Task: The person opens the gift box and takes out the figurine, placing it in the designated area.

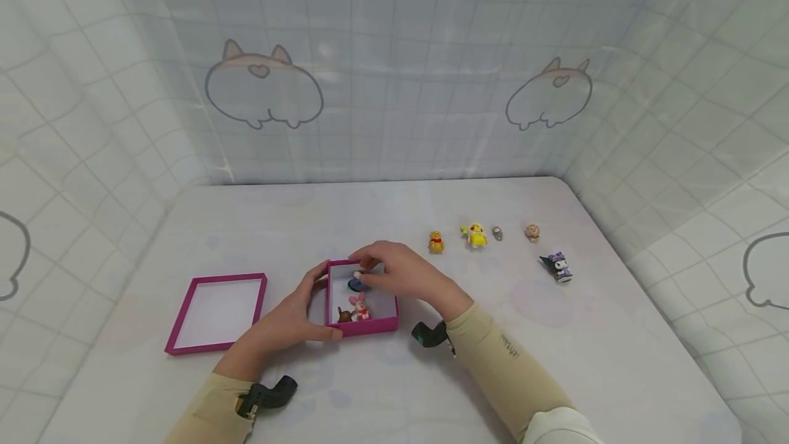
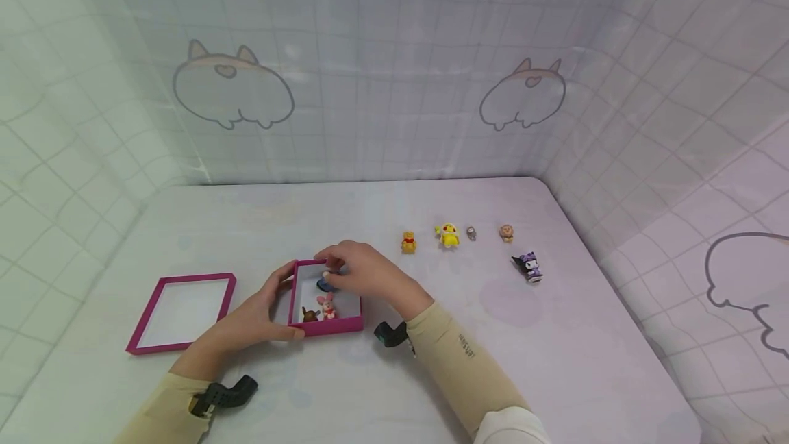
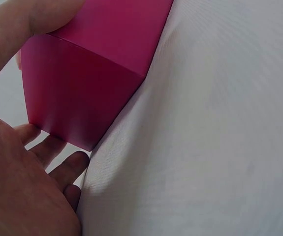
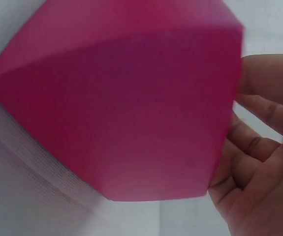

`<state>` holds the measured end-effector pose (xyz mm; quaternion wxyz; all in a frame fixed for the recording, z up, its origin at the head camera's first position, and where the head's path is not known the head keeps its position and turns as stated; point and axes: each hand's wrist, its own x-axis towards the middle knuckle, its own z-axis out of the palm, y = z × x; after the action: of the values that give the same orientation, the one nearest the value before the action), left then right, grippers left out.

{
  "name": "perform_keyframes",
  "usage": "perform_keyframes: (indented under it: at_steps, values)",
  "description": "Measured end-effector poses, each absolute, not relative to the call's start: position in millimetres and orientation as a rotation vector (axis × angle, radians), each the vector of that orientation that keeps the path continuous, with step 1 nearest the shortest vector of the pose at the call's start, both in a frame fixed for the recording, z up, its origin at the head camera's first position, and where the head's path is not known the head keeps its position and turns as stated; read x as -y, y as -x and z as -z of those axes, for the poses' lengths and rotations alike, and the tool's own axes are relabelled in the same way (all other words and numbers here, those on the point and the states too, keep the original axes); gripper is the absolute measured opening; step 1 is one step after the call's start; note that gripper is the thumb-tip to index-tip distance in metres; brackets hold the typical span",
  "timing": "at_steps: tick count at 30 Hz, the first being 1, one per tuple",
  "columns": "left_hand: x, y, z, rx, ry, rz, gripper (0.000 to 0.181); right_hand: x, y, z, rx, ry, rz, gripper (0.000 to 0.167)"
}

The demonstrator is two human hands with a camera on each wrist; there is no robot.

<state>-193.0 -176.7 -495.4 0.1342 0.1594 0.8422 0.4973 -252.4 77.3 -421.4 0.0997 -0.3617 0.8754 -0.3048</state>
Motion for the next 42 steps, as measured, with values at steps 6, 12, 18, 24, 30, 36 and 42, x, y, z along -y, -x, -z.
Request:
perform_keyframes:
  at_steps: [6, 12, 18, 24, 30, 36, 42]
  values:
    - [176, 192, 496, -2.443, -0.475, -1.441, 0.124, -67, 245, 427, -2.690, 1.152, 0.622, 0.042]
    - [176, 193, 495, -2.438, -0.481, -1.453, 0.124, -62, 239, 429, -2.788, 1.149, 0.405, 0.043]
    - [175, 192, 494, -2.449, -0.463, -1.440, 0.124, -56, 236, 429, -2.819, 1.157, 0.239, 0.043]
    - [175, 192, 495, -2.456, -0.463, -1.436, 0.124, -56, 234, 429, -2.816, 1.186, 0.211, 0.040]
    - [175, 191, 494, -2.457, -0.467, -1.432, 0.124, -55, 235, 430, -2.800, 1.148, 0.220, 0.046]
    - [176, 191, 495, -2.458, -0.477, -1.440, 0.124, -53, 239, 434, -2.787, 1.245, 0.185, 0.044]
    - [175, 192, 496, -2.448, -0.491, -1.448, 0.123, -54, 237, 433, -2.851, 1.229, 0.007, 0.042]
